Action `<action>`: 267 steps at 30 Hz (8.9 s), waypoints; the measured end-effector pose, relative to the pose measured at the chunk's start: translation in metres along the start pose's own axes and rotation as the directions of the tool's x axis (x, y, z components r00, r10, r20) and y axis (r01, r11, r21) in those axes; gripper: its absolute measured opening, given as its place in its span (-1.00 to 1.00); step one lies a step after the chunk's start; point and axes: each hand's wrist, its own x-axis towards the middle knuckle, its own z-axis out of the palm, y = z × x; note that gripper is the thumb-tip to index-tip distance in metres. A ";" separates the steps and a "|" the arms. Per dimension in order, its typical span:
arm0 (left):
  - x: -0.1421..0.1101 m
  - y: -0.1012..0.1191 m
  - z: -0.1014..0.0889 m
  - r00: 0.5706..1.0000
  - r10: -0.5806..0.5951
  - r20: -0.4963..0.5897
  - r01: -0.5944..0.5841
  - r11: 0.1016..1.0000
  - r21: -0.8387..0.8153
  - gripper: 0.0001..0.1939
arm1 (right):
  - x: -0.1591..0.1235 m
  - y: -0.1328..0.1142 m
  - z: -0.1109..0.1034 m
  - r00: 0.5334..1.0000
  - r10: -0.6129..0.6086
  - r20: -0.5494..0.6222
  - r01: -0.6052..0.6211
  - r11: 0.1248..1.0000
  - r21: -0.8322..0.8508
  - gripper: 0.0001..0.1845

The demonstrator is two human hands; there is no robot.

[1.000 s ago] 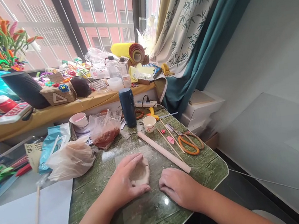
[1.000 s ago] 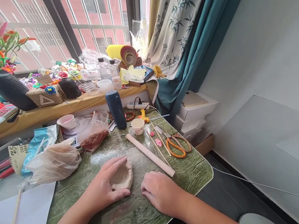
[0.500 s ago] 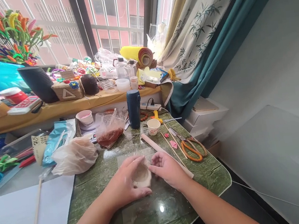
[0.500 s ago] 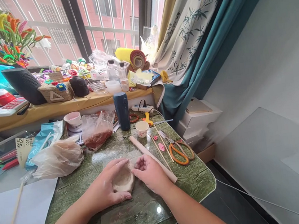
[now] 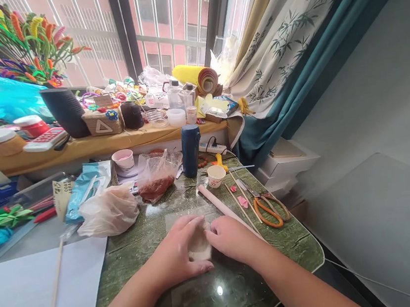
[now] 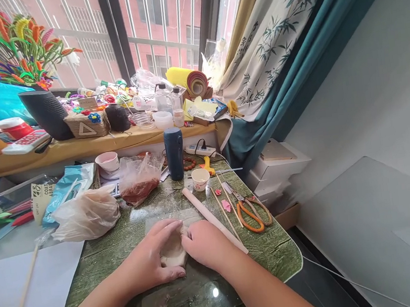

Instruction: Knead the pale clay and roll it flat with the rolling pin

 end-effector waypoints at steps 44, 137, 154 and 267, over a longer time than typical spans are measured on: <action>0.001 -0.010 -0.003 0.999 0.035 0.033 -0.035 0.999 0.002 0.08 | -0.014 0.043 -0.007 0.777 -0.629 -0.025 0.627 0.777 -0.056 -0.48; -0.008 -0.009 0.002 0.998 -0.031 -0.050 0.026 0.995 -0.100 0.31 | 0.027 -0.025 -0.029 0.955 -0.250 0.157 0.294 0.850 -0.437 -0.54; -0.005 -0.007 0.002 0.999 -0.024 -0.029 0.022 0.998 -0.054 0.25 | 0.032 0.011 -0.001 0.985 -0.175 0.009 0.164 0.937 0.308 -0.66; 0.001 -0.014 0.039 0.981 -0.001 -0.192 -0.038 0.979 -0.202 0.18 | 0.000 0.003 0.055 0.944 0.037 -0.327 0.261 0.521 0.813 -0.31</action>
